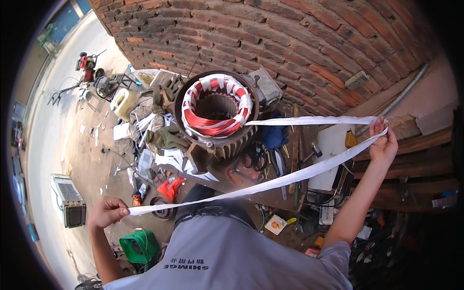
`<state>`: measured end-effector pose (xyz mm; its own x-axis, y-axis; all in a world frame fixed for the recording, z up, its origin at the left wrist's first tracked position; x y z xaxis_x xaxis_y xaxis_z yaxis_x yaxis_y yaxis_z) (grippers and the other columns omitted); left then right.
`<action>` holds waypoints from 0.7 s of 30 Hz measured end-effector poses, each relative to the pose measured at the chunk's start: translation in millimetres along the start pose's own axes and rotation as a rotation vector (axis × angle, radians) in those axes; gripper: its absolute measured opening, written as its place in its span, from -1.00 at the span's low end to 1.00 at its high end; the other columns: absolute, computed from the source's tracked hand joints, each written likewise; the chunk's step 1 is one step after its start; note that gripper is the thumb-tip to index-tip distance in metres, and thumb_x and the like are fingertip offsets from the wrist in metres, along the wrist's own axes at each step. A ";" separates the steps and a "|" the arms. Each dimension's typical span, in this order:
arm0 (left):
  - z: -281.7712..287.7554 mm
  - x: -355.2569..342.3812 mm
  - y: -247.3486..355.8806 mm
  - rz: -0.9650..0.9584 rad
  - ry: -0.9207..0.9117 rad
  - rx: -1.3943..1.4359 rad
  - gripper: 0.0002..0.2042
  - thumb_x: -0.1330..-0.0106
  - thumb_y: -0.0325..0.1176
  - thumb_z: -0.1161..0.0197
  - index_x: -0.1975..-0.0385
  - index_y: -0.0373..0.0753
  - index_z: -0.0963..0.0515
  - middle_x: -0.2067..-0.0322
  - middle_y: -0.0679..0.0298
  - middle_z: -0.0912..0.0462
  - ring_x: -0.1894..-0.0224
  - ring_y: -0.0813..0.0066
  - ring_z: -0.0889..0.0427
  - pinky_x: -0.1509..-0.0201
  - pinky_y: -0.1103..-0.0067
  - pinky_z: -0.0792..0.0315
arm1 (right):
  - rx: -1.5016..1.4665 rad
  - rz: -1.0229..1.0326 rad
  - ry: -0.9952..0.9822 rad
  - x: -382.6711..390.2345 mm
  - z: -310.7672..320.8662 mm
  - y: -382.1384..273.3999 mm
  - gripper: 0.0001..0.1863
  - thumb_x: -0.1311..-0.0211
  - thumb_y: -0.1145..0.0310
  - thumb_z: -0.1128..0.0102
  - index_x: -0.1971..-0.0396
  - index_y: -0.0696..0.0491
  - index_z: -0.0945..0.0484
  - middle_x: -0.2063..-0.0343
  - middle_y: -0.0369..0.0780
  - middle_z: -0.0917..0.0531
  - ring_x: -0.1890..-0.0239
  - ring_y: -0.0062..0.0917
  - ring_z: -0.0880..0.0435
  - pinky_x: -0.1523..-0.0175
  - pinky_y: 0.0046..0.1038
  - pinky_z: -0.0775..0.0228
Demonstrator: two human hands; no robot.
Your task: The person wraps white insulating tape around the copper windings of a motor stator. They repeatedly measure, cut, and secure the tape using a hammer and pliers to ensure the windings are fully covered.
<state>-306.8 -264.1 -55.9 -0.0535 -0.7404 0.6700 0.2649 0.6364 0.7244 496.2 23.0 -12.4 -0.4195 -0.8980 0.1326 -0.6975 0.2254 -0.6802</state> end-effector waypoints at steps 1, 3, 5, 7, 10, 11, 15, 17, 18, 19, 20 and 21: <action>6.5 -5.2 -11.2 0.030 0.029 -0.056 -0.78 -0.32 -0.28 -0.48 0.40 -0.32 -0.70 0.62 0.40 -0.57 0.57 0.71 -0.46 0.52 0.65 -0.31 | 0.011 -0.026 0.072 6.9 -4.1 10.7 -0.83 -0.44 0.35 -0.08 0.20 0.17 -0.49 0.01 0.00 -0.70 0.04 -0.22 -0.74 -0.23 0.05 -0.53; 7.3 -15.7 -15.8 0.061 0.031 -0.117 -0.83 -0.33 -0.34 -0.46 0.36 -0.34 -0.71 0.56 0.45 -0.59 0.44 0.74 -0.46 0.38 0.64 -0.34 | 0.105 -0.105 0.008 -14.4 37.9 7.3 -0.82 -0.41 0.30 -0.12 0.27 0.11 -0.51 0.11 -0.03 -0.73 0.11 -0.24 -0.74 -0.18 -0.02 -0.56; -20.6 -30.2 19.0 -0.071 -0.015 -0.132 -0.84 -0.33 -0.37 -0.45 0.35 -0.35 -0.71 0.57 0.41 -0.61 0.45 0.70 -0.52 0.39 0.63 -0.38 | 0.437 -0.115 0.043 -43.8 94.9 -3.3 -0.77 -0.36 0.19 -0.17 0.40 0.02 -0.51 0.22 -0.07 -0.74 0.22 -0.30 -0.72 -0.12 -0.11 -0.57; -74.9 -32.5 66.9 -0.271 -0.113 -0.154 -0.87 -0.33 -0.40 -0.44 0.34 -0.34 -0.72 0.54 0.34 -0.66 0.45 0.62 -0.60 0.40 0.60 -0.43 | 1.654 0.102 0.330 2.3 43.3 5.1 -0.64 -0.37 0.14 -0.21 0.10 0.16 -0.60 0.17 -0.06 -0.74 0.10 -0.25 -0.73 -0.12 -0.22 -0.55; -174.9 -42.5 154.0 -0.725 -0.237 -0.241 -0.87 -0.35 -0.36 -0.41 0.40 -0.28 -0.71 0.50 0.25 -0.65 0.49 0.37 -0.67 0.45 0.48 -0.50 | 1.517 0.345 -0.188 84.5 -84.9 77.1 -0.54 -0.37 0.34 -0.25 -0.22 0.19 -0.54 -0.10 -0.07 -0.68 -0.08 -0.33 -0.67 -0.20 -0.24 -0.46; -197.8 -46.6 178.3 -0.837 -0.217 -0.427 -0.87 -0.34 -0.34 -0.39 0.39 -0.26 -0.68 0.51 0.28 -0.59 0.51 0.35 -0.64 0.46 0.46 -0.50 | 1.268 0.276 -0.569 134.5 -135.5 116.3 -0.47 -0.30 0.35 -0.36 -0.23 0.20 -0.52 -0.17 -0.07 -0.64 -0.11 -0.38 -0.63 -0.25 -0.26 -0.42; -250.9 -56.5 244.8 -1.220 -0.067 -0.624 -0.82 -0.28 -0.27 -0.39 0.32 -0.22 -0.59 0.53 0.32 -0.42 0.57 0.41 -0.55 0.51 0.47 -0.44 | 0.918 -0.297 -1.223 273.4 -206.9 216.8 -0.16 -0.07 0.15 -0.63 -0.29 0.24 -0.44 -0.02 -0.02 -0.68 0.06 -0.39 -0.74 0.02 -0.44 -0.56; -250.8 -64.9 247.1 -1.304 -0.050 -0.638 -0.79 -0.27 -0.26 -0.44 0.26 -0.24 -0.66 0.52 0.37 -0.45 0.59 0.48 -0.53 0.55 0.53 -0.38 | 0.958 -0.559 -1.145 274.0 -189.1 233.4 -0.27 -0.13 0.24 -0.59 -0.25 0.22 -0.48 0.17 -0.09 -0.73 0.25 -0.46 -0.77 0.18 -0.50 -0.56; -247.6 -70.2 245.6 -1.278 -0.091 -0.656 -0.80 -0.28 -0.26 -0.43 0.27 -0.25 -0.66 0.53 0.37 -0.46 0.59 0.48 -0.53 0.55 0.53 -0.38 | 1.025 -0.651 -1.104 266.0 -174.1 232.2 -0.35 -0.16 0.28 -0.57 -0.20 0.22 -0.53 0.27 -0.12 -0.74 0.31 -0.49 -0.76 0.22 -0.51 -0.54; -241.3 -73.5 244.1 -1.255 -0.137 -0.677 -0.80 -0.28 -0.26 -0.43 0.28 -0.25 -0.65 0.53 0.37 -0.47 0.59 0.48 -0.52 0.54 0.53 -0.39 | 1.089 -0.739 -1.057 256.2 -160.5 231.9 -0.43 -0.18 0.33 -0.54 -0.16 0.22 -0.58 0.36 -0.16 -0.75 0.36 -0.52 -0.76 0.26 -0.51 -0.52; -234.4 -76.3 243.1 -1.231 -0.182 -0.697 -0.80 -0.28 -0.26 -0.43 0.29 -0.26 -0.64 0.53 0.37 -0.47 0.59 0.48 -0.52 0.54 0.53 -0.39 | 1.076 -0.709 -1.116 249.6 -164.2 229.2 -0.53 -0.19 0.37 -0.52 -0.08 0.21 -0.63 0.42 -0.19 -0.73 0.42 -0.54 -0.73 0.31 -0.51 -0.48; -224.6 -77.0 245.3 -1.223 -0.199 -0.630 -0.82 -0.25 -0.28 -0.46 0.31 -0.23 -0.66 0.55 0.41 -0.47 0.59 0.55 -0.47 0.52 0.57 -0.31 | 1.062 -0.683 -1.177 245.0 -170.6 225.5 -0.62 -0.21 0.42 -0.49 0.00 0.21 -0.67 0.49 -0.22 -0.71 0.48 -0.56 -0.70 0.35 -0.52 -0.45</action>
<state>-21.4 -99.6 33.8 -0.6842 -0.6737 -0.2792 0.3328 -0.6291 0.7025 137.0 -81.7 -10.2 0.7199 -0.5996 0.3497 0.3066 -0.1773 -0.9352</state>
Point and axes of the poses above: each hand's wrist, its own x-axis away from the middle knuckle, its own z-axis out of the back of the hand, y = z × x, the point moved 8 cm from there along -x, towards the middle knuckle
